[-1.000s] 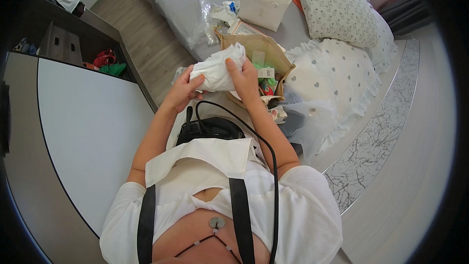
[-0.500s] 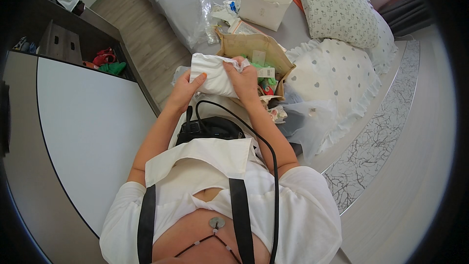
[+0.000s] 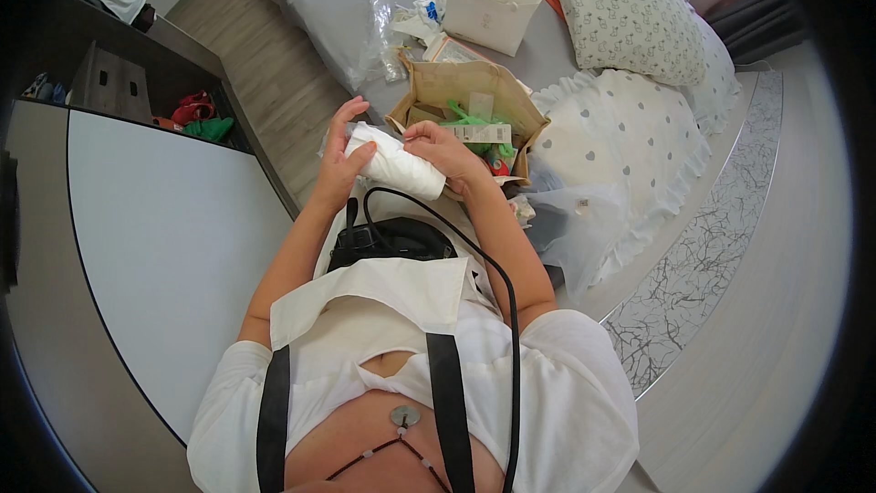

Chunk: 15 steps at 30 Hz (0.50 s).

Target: The person picks up clothing items, a small box, and medicine packets from a shelf and floor, and places them into two white shopping bags on a bed.

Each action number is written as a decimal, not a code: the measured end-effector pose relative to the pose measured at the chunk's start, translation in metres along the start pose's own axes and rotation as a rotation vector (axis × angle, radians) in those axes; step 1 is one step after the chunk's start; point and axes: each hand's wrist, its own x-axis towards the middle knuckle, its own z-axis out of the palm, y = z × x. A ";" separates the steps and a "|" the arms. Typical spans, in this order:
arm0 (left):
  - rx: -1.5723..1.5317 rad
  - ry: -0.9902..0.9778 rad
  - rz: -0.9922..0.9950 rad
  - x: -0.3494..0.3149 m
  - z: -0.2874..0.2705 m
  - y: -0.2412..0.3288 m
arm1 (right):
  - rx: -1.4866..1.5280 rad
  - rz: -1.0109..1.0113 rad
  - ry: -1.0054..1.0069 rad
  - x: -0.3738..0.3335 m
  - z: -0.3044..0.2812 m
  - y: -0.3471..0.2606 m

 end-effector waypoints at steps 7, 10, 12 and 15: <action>-0.086 -0.102 -0.176 0.002 -0.005 -0.003 | -0.366 -0.435 0.355 -0.008 -0.003 -0.013; -0.009 -0.036 -0.187 0.004 -0.004 0.006 | -0.377 -0.636 0.395 -0.018 -0.005 -0.028; -0.028 -0.034 -0.199 0.005 -0.005 0.006 | -0.636 -0.723 0.226 -0.034 0.016 -0.049; -0.061 -0.034 -0.202 0.010 -0.004 0.005 | -0.912 -0.638 0.083 -0.037 0.035 -0.046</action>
